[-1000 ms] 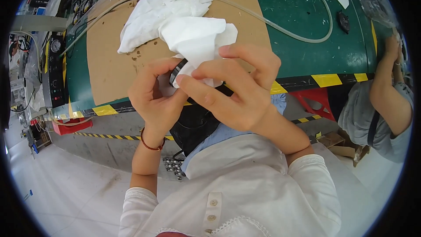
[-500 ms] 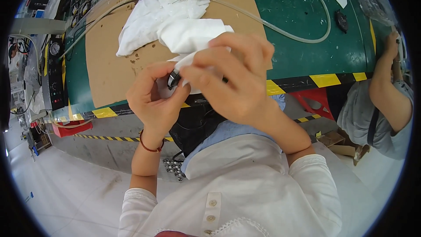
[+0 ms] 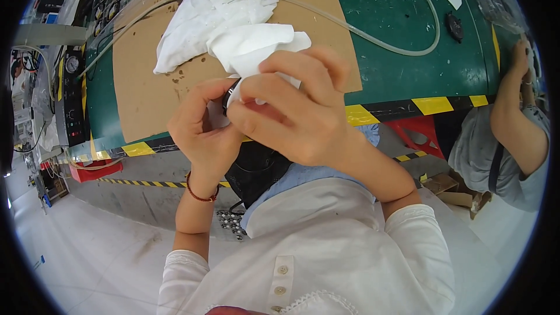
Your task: The person wipes a watch case with a cloth, applies a substance to its edge using a syringe, and then begins wiping a second watch case.
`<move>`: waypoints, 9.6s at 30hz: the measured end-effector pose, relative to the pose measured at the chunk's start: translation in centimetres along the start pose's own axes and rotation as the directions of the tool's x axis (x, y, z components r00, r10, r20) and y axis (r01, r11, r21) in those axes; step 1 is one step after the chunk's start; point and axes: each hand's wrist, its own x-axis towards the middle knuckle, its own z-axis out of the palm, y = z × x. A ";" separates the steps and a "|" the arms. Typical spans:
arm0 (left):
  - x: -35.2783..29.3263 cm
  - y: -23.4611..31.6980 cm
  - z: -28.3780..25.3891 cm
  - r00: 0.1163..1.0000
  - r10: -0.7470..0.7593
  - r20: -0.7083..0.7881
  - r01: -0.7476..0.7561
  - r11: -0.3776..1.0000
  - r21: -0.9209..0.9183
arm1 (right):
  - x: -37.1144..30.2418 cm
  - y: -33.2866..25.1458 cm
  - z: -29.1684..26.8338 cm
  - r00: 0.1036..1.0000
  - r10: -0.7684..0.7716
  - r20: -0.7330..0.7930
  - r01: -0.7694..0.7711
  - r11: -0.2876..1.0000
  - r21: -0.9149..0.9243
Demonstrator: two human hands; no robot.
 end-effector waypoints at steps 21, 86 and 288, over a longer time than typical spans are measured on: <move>0.2 0.5 0.0 0.999 0.032 -0.002 -0.032 0.996 0.089 | -0.2 0.3 0.4 0.994 0.013 -0.110 -0.029 0.989 -0.148; -0.3 0.2 -0.3 0.991 -0.137 0.006 0.133 0.952 -0.274 | 0.1 1.4 -0.1 0.992 0.120 0.049 -0.124 0.988 0.090; 24.2 9.8 10.4 0.427 -0.489 0.760 0.895 0.108 -0.433 | -2.9 0.6 -0.2 0.958 0.282 0.043 -0.250 0.753 0.609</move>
